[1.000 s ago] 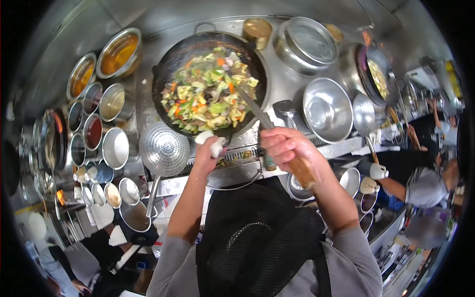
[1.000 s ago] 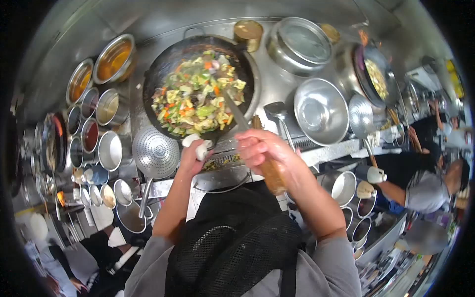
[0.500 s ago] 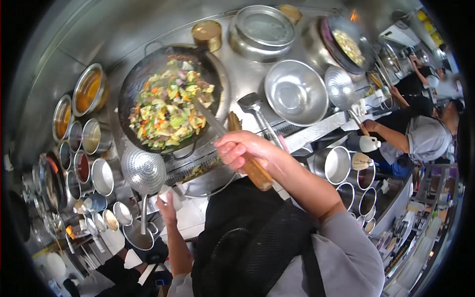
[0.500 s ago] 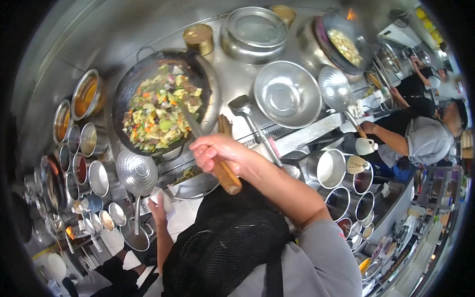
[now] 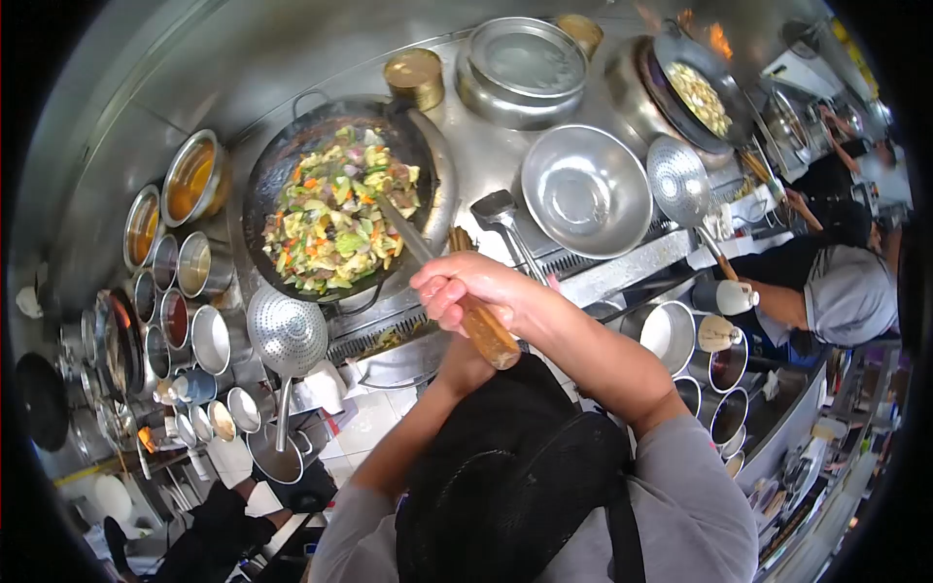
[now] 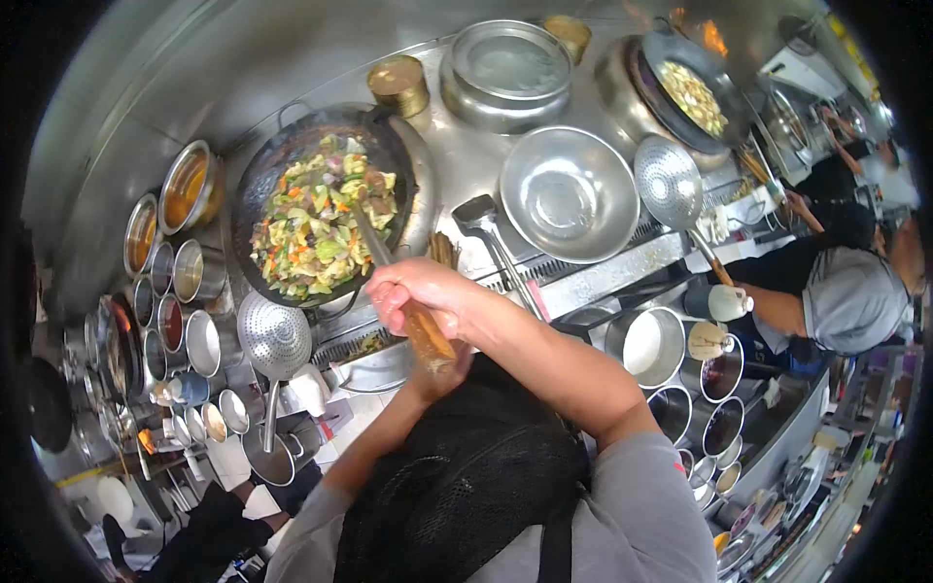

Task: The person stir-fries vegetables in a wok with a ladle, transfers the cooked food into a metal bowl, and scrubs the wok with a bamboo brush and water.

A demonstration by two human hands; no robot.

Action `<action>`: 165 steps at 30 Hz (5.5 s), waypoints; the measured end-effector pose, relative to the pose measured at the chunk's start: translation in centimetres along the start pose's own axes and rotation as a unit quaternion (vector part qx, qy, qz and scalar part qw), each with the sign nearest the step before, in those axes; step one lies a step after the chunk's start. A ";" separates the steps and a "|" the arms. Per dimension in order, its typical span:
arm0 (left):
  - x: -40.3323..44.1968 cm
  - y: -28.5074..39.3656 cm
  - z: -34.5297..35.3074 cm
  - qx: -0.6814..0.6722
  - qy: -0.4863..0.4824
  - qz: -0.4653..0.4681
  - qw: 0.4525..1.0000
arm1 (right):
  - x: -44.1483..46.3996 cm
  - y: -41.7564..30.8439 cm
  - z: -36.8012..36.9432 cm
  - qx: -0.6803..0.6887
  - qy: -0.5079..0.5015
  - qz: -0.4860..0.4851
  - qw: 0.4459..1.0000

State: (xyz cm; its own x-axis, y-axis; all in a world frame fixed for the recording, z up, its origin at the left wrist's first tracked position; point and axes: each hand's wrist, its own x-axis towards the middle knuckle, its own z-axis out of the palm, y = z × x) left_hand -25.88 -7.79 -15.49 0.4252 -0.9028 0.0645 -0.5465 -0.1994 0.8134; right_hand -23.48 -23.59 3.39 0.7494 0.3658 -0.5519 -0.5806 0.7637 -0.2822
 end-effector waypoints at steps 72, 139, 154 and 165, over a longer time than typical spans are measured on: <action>-3.0 -5.2 -0.3 -0.381 0.335 -0.283 0.814 | -13.7 1.0 -0.1 -0.010 0.102 -0.070 0.992; -3.3 -16.0 -14.5 -0.641 0.356 -0.333 0.593 | 6.2 -3.1 -3.1 -0.777 0.295 -0.190 0.523; -3.3 -16.7 -16.1 -0.636 0.280 -0.326 0.642 | 11.3 0.2 2.8 -0.145 0.158 0.061 0.975; -3.1 -15.7 -16.0 -0.609 0.300 -0.332 0.655 | 6.2 0.3 4.8 0.003 0.067 -0.013 0.998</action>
State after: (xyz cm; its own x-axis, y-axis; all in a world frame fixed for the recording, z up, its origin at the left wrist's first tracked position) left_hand -7.09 4.22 -19.25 0.6840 -0.3852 -0.6195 0.7282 0.3090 0.6118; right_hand -17.52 -18.51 3.64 0.7145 0.2714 -0.6449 -0.5592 0.7755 -0.2932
